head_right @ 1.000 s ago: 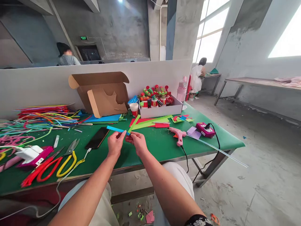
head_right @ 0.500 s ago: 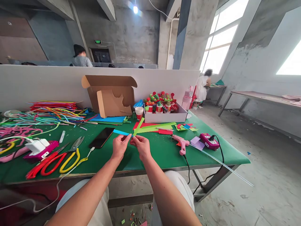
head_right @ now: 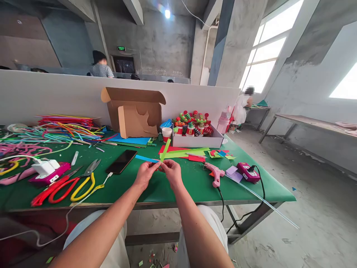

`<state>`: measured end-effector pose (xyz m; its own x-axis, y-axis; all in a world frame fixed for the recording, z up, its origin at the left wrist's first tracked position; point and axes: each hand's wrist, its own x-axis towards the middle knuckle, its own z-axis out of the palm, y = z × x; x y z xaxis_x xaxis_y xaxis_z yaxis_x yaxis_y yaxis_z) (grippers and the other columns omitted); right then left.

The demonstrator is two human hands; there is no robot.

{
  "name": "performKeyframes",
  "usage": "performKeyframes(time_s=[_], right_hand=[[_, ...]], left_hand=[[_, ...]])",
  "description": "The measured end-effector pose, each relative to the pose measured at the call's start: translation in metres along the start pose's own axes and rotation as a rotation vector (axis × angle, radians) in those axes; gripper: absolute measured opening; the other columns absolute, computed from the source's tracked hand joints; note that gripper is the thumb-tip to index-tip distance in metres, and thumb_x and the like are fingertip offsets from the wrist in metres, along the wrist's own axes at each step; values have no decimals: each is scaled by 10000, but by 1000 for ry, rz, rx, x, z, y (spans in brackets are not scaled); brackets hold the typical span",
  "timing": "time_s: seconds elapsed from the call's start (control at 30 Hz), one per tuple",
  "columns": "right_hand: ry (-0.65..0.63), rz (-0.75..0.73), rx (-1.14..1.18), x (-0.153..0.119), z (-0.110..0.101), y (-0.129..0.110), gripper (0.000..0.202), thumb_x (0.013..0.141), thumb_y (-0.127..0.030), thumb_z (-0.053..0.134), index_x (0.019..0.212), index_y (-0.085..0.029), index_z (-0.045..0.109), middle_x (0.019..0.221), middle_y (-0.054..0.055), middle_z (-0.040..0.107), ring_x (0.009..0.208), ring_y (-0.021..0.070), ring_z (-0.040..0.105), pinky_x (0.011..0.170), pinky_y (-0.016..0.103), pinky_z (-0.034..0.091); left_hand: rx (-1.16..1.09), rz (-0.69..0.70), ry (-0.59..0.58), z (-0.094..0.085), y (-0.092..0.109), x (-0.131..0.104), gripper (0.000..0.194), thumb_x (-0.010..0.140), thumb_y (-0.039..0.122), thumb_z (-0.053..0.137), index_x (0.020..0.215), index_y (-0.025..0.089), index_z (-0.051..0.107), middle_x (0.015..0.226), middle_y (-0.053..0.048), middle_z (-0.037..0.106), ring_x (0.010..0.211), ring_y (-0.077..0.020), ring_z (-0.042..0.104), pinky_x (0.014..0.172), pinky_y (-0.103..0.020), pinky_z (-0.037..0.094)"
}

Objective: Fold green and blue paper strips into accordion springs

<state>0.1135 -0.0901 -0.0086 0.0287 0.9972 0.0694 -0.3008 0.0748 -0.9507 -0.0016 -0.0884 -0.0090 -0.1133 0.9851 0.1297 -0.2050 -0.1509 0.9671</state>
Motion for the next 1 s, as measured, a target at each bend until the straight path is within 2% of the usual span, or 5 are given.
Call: performKeyframes(time_s=[0.2,0.43,0.53,0.67,1.0], right_hand=[[2,4,-82,4,-1,5,292,527,-373,812,617,-190,603,570,-35,601,543,132,596,627,296,520],[-16,38,-49,1,-1,-1,321,516,-410,815,650,-187,626,602,-24,625,561,130,597,674,304,531],[-24,40,-69,-1,-1,-5,318,536,-428,807,644,-187,629,602,-16,631,551,128,588,647,292,522],[-2,14,-95,0,0,-3,306,533,-412,806,608,-199,599,559,-31,602,515,125,566,599,282,500],[18,1,-117,5,-1,4,285,513,-354,809,557,-198,575,532,-48,564,501,125,562,581,283,476]], left_hand=[[-90,-70,48,4,-2,-4,411,458,496,832,635,155,687,595,-36,666,590,-158,571,628,-295,449],[-105,-28,45,3,-2,-3,383,469,455,830,670,150,710,627,-40,687,615,-162,577,651,-291,453],[-77,-9,33,3,-1,-2,340,491,446,813,615,154,688,586,-27,660,597,-153,559,623,-277,437],[-43,-9,49,5,-2,-4,329,500,449,798,571,160,657,552,-16,632,565,-144,537,589,-270,422],[-117,-30,106,9,-13,-5,318,479,420,796,551,165,619,549,-10,611,547,-143,536,588,-280,435]])
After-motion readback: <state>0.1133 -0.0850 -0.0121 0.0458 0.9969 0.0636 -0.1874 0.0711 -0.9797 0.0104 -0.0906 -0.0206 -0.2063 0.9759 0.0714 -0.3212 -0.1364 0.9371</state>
